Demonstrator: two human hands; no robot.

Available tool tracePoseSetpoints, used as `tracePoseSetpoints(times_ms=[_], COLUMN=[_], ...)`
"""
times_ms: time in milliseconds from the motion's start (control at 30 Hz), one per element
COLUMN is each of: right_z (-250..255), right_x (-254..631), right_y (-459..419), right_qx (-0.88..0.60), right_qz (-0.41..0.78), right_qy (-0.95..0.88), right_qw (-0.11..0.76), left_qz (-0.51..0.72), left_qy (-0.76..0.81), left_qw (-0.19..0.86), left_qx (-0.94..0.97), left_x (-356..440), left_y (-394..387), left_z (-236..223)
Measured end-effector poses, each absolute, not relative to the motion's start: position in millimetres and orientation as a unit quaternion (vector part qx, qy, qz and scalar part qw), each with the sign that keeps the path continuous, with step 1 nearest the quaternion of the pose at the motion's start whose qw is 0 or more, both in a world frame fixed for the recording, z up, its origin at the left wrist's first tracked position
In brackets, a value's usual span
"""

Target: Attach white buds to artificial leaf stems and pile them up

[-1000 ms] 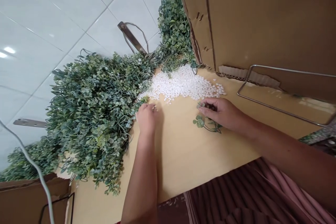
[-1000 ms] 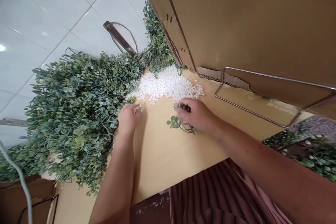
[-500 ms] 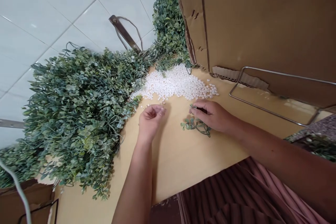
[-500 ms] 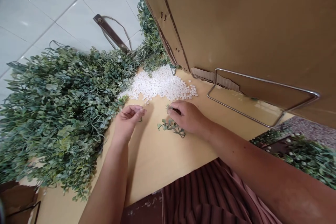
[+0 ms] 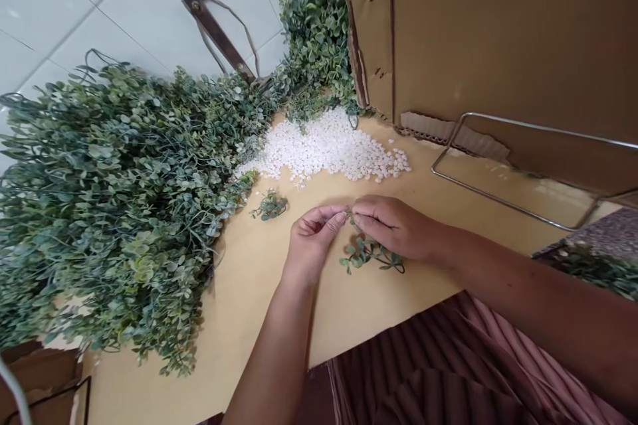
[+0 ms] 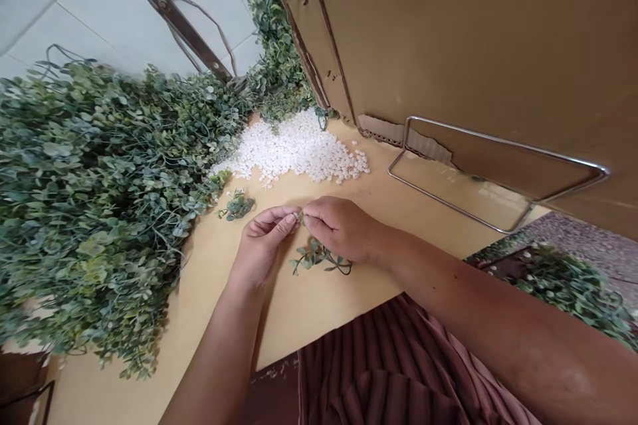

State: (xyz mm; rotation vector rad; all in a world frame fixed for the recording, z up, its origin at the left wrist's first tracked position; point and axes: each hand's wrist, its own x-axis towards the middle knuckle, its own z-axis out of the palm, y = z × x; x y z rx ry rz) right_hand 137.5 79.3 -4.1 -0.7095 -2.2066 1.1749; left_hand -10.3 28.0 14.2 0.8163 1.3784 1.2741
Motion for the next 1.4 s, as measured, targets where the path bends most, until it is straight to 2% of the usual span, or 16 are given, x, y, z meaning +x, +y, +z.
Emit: tracePoseSetpoints(times_ms=[200,900,1400], right_z=[-4.7,-5.6,-12.9], right_x=[136.8,137.1,136.8], right_y=[79.5,79.9,78.1], right_qx=[-0.264,-0.255,-0.203], right_qz=[0.433,0.421,0.353], right_qy=[-0.822,-0.828,-0.861], right_qw=[0.260,0.267,0.306], left_qz=[0.567,0.491,0.527], left_qy=[0.556,0.580,0.561], left_qw=[0.519,0.499,0.542], left_qx=[0.317,0.416,0.337], left_x=[-13.4,-14.5,-17.7], left_y=[28.9,19.4,24.9], left_z=[9.0,5.5,6.2])
